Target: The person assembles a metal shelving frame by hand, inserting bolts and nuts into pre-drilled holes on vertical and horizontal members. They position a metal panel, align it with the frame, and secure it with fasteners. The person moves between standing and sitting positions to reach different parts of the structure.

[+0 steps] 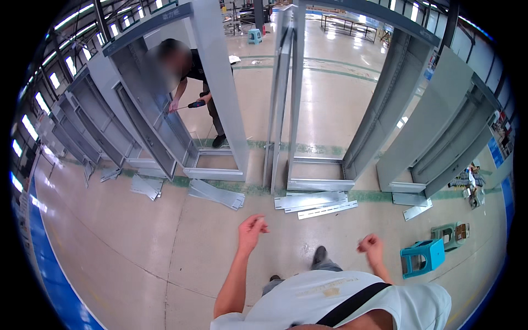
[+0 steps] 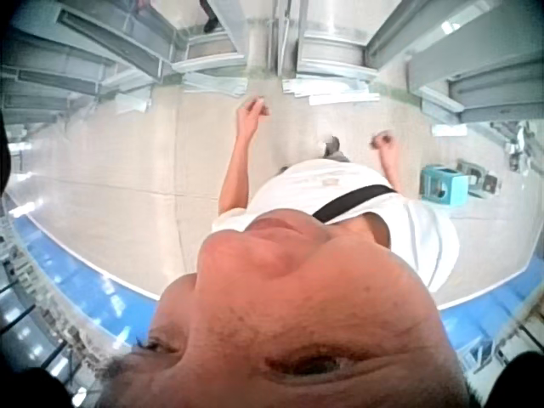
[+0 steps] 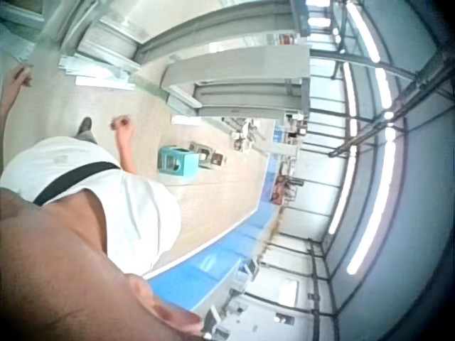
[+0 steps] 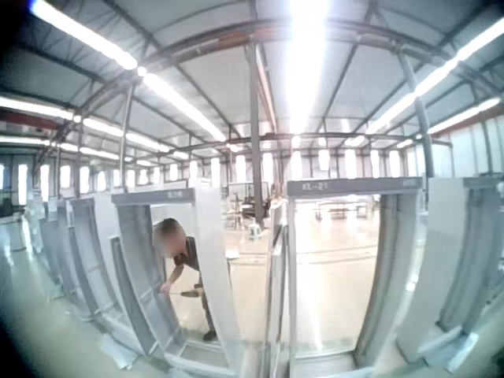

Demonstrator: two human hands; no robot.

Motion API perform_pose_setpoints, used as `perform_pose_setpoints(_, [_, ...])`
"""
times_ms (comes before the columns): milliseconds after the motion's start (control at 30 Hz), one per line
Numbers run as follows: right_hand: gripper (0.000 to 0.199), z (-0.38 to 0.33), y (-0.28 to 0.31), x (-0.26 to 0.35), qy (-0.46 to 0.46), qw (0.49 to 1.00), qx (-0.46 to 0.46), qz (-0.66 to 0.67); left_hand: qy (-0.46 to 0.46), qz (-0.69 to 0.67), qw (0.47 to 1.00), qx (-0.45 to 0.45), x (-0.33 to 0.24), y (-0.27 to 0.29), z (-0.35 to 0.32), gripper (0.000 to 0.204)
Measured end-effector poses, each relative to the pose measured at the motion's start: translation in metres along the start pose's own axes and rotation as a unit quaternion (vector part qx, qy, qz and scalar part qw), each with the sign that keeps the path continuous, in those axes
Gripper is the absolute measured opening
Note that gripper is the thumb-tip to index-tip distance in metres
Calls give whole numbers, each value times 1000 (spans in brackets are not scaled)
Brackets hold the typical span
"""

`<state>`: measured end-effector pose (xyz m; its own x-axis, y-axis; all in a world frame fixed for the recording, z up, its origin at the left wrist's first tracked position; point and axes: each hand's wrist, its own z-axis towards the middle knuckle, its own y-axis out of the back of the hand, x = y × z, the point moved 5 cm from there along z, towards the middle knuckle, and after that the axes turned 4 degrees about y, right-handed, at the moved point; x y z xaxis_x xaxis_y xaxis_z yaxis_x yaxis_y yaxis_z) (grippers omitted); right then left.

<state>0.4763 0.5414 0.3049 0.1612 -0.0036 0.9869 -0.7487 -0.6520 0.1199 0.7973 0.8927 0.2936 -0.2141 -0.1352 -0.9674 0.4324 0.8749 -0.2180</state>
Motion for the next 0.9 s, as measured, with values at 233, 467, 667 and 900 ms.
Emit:
perform_pose_setpoints(233, [16, 47, 47, -36, 15, 990, 134, 29, -277, -163, 747, 582, -248, -287, -151, 21])
perform_pose_setpoints(467, [15, 81, 255, -64, -24, 983, -107, 145, -107, -302, 527, 787, -219, -550, -155, 44])
perform_pose_setpoints(667, [15, 63, 401, -96, -67, 959, -236, 143, -89, -313, 388, 862, -180, -689, -147, 39])
perform_pose_setpoints(900, [14, 111, 472, -117, -79, 927, -311, 196, -84, -229, 379, 892, -142, -819, -89, 16])
